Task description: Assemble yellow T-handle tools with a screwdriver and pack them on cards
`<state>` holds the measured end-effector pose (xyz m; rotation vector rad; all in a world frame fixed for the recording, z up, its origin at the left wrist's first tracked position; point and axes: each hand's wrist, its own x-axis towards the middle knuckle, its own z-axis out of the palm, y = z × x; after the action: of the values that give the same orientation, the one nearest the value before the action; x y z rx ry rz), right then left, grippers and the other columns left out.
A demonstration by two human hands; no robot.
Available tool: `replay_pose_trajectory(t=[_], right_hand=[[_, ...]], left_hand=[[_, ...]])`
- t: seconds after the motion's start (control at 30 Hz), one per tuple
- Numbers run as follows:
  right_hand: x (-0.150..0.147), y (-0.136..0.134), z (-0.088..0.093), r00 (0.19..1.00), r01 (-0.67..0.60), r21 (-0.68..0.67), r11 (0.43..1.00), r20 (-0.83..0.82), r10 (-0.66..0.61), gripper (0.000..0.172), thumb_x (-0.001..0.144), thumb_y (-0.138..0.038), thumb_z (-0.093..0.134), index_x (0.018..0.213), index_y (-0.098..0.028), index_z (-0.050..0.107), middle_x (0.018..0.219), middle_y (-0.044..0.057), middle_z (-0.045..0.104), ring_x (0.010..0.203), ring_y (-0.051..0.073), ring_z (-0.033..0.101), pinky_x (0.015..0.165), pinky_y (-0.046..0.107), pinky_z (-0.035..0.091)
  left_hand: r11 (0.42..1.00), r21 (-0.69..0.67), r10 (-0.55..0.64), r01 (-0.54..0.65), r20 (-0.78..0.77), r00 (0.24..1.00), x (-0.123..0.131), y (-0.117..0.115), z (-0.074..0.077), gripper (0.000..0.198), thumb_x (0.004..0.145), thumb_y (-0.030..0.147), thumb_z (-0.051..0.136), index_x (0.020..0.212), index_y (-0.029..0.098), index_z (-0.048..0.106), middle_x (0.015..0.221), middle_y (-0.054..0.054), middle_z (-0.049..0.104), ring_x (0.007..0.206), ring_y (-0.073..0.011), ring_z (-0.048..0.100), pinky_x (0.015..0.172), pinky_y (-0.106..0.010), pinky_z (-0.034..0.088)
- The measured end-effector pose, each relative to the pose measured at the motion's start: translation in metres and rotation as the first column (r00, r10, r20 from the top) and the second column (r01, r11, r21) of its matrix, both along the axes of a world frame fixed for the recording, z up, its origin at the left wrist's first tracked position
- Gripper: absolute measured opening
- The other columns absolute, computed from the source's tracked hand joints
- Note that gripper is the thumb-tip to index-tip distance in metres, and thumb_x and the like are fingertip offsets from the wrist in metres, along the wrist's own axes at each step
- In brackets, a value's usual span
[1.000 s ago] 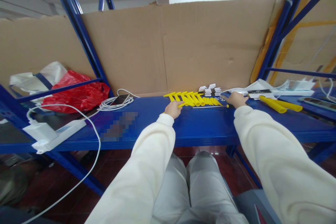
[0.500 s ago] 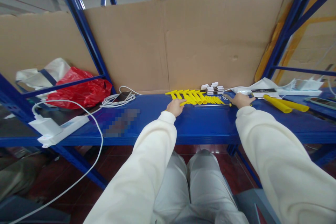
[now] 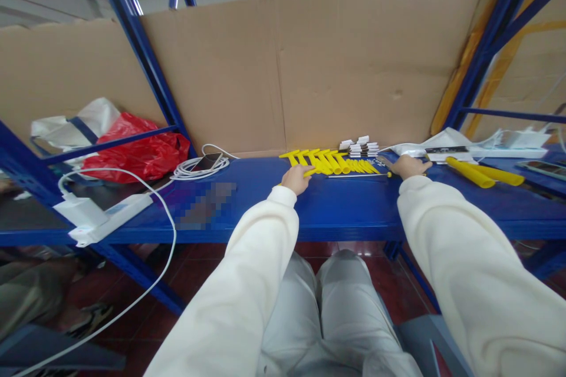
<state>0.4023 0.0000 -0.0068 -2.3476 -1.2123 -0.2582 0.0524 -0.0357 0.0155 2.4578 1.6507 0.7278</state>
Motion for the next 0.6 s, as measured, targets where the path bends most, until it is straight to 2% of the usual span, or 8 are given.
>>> replay_pose_trajectory(t=[0.1, 0.33, 0.5, 0.6], right_hand=[[-0.003, -0.0014, 0.0029, 0.995, 0.074, -0.05, 0.996, -0.057, -0.077, 0.061, 0.097, -0.066, 0.057, 0.115, -0.011, 0.075, 0.119, 0.03, 0.071, 0.123, 0.044, 0.059, 0.102, 0.063, 0.037], [-0.0043, -0.0035, 0.0033, 0.994, 0.093, -0.061, 0.994, -0.049, -0.096, 0.038, 0.09, -0.034, 0.064, 0.116, -0.009, 0.075, 0.121, 0.028, 0.071, 0.127, 0.041, 0.058, 0.104, 0.059, 0.036], [-0.0051, -0.005, 0.0008, 0.995, 0.086, 0.066, 0.994, -0.058, -0.082, 0.035, 0.086, -0.032, 0.067, 0.114, -0.013, 0.077, 0.119, 0.025, 0.073, 0.127, 0.042, 0.058, 0.104, 0.063, 0.038], [-0.0086, -0.0078, 0.0064, 0.992, 0.099, 0.12, 0.988, -0.088, -0.089, 0.031, 0.084, -0.036, 0.071, 0.105, -0.014, 0.078, 0.118, 0.025, 0.072, 0.125, 0.043, 0.058, 0.102, 0.062, 0.04]], left_hand=[[1.0, 0.001, 0.0, 0.0, -0.009, 1.0, -0.0001, -0.0006, 0.0007, 0.044, 0.1, 0.017, 0.067, 0.143, 0.028, 0.073, 0.142, -0.008, 0.074, 0.135, -0.024, 0.068, 0.115, -0.031, 0.05], [1.0, -0.004, -0.003, 0.003, -0.045, 0.999, -0.0011, 0.001, 0.0007, 0.046, 0.101, 0.017, 0.064, 0.145, 0.028, 0.071, 0.144, -0.007, 0.073, 0.136, -0.0232, 0.067, 0.117, -0.03, 0.049], [1.0, -0.006, -0.007, 0.007, -0.047, 0.999, -0.0016, 0.0014, 0.0014, 0.046, 0.101, 0.017, 0.064, 0.145, 0.027, 0.071, 0.143, -0.007, 0.073, 0.135, -0.0232, 0.067, 0.116, -0.03, 0.049], [1.0, -0.01, -0.005, 0.004, -0.046, 0.999, -0.0016, 0.0015, 0.0016, 0.046, 0.101, 0.018, 0.064, 0.145, 0.027, 0.071, 0.143, -0.007, 0.073, 0.134, -0.0231, 0.067, 0.115, -0.029, 0.05]])
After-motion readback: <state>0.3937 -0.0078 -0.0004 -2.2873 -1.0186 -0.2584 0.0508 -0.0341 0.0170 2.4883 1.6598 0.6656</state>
